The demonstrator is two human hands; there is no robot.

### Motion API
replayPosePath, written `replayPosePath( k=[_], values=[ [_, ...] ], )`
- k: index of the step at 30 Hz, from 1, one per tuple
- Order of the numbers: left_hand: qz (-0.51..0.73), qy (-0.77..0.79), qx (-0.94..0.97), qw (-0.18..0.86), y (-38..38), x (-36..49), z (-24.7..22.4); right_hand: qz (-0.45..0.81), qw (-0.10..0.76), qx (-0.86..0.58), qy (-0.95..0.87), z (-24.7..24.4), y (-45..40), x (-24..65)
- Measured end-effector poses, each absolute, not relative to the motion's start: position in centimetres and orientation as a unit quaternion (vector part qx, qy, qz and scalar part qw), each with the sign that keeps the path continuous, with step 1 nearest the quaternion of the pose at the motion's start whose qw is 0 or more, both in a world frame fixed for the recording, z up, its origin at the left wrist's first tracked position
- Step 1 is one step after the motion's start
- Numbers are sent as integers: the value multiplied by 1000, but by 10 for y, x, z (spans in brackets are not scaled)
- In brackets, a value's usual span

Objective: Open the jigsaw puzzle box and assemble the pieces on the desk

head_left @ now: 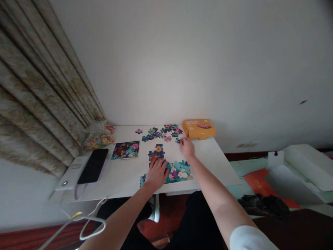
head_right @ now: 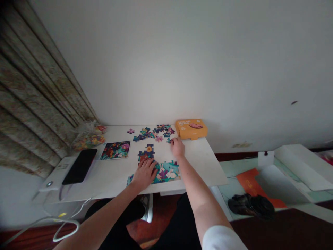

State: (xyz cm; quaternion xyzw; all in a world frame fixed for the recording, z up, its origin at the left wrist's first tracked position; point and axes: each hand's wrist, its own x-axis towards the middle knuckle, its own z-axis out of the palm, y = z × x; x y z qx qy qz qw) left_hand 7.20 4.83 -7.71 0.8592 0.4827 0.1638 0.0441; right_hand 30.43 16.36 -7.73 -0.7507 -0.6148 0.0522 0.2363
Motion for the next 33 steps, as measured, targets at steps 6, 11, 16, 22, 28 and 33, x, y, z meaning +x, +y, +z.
replayPosePath(
  k=[6, 11, 16, 22, 28, 33],
  values=[
    [170, 481, 857, 77, 81, 72, -55, 34, 205, -708, -674, -73, 164, 302],
    [216, 533, 809, 125, 157, 111, -36, 29, 216, -756, -617, -73, 164, 301],
    [197, 558, 794, 136, 220, 172, -34, 38, 224, -810, -541, -76, 166, 300],
    [152, 569, 802, 102, 255, 214, -46, 62, 181, -824, -533, -74, 169, 302],
    [140, 573, 803, 80, 270, 218, -58, 76, 173, -823, -536, -71, 170, 302],
    [136, 580, 799, 81, 275, 215, -51, 92, 169, -826, -529, -68, 169, 302]
  ],
)
